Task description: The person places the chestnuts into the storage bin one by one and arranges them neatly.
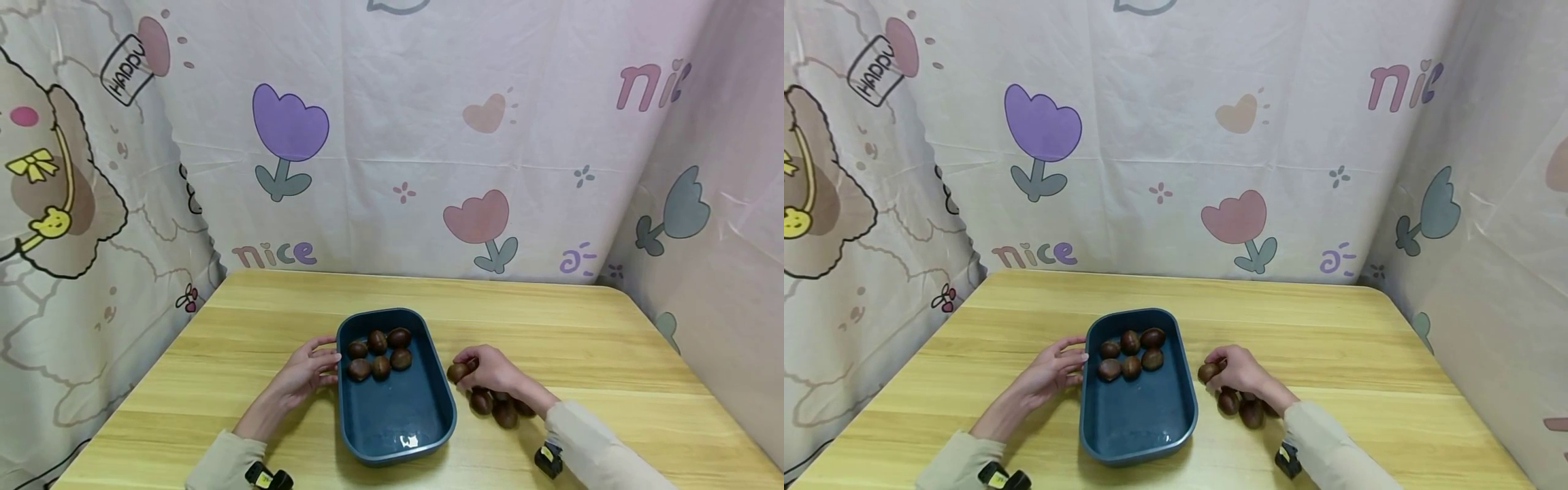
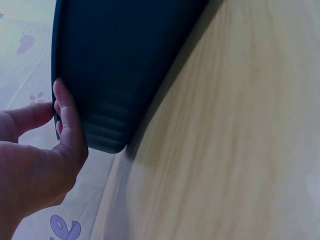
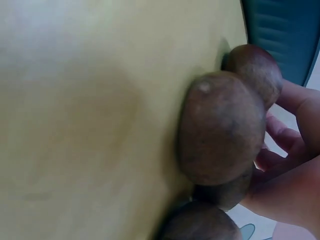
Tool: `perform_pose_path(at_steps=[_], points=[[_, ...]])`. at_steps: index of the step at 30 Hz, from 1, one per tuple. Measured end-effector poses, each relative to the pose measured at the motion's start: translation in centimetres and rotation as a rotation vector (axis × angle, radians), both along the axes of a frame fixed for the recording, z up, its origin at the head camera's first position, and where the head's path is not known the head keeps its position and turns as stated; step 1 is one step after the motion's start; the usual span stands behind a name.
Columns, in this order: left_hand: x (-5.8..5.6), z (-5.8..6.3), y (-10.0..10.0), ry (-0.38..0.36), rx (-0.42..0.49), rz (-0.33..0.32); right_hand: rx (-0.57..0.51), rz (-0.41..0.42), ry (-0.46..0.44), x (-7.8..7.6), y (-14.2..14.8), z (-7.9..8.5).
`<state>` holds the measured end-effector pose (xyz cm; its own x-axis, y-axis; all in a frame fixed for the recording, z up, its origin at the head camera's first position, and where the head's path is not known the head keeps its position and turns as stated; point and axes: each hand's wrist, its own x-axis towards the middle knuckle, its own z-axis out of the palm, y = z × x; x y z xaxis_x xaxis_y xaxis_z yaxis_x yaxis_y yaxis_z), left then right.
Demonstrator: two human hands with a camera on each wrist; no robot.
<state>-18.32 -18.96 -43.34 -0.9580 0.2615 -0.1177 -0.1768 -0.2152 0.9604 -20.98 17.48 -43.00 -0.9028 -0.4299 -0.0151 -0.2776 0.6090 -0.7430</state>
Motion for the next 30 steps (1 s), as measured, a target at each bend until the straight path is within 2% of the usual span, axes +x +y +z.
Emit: perform_pose_path(at_steps=[7, 14, 21, 30], points=[[0.0, 0.0, 0.1, -0.001, -0.005, 0.006, 0.027, -0.008, -0.027, -0.7, -0.4, 0.6], [0.0, 0.0, 0.1, -0.004, 0.005, 0.006, 0.012, -0.088, -0.043, -1.1, -1.1, 1.2], [0.0, 0.1, 0.1, -0.006, 0.004, 0.009, -0.065, -0.173, -0.043, -1.4, -1.9, 2.6], [0.0, 0.1, 0.1, -0.006, -0.005, 0.004, -0.191, -0.165, -0.090, -1.4, -3.1, 4.3]])
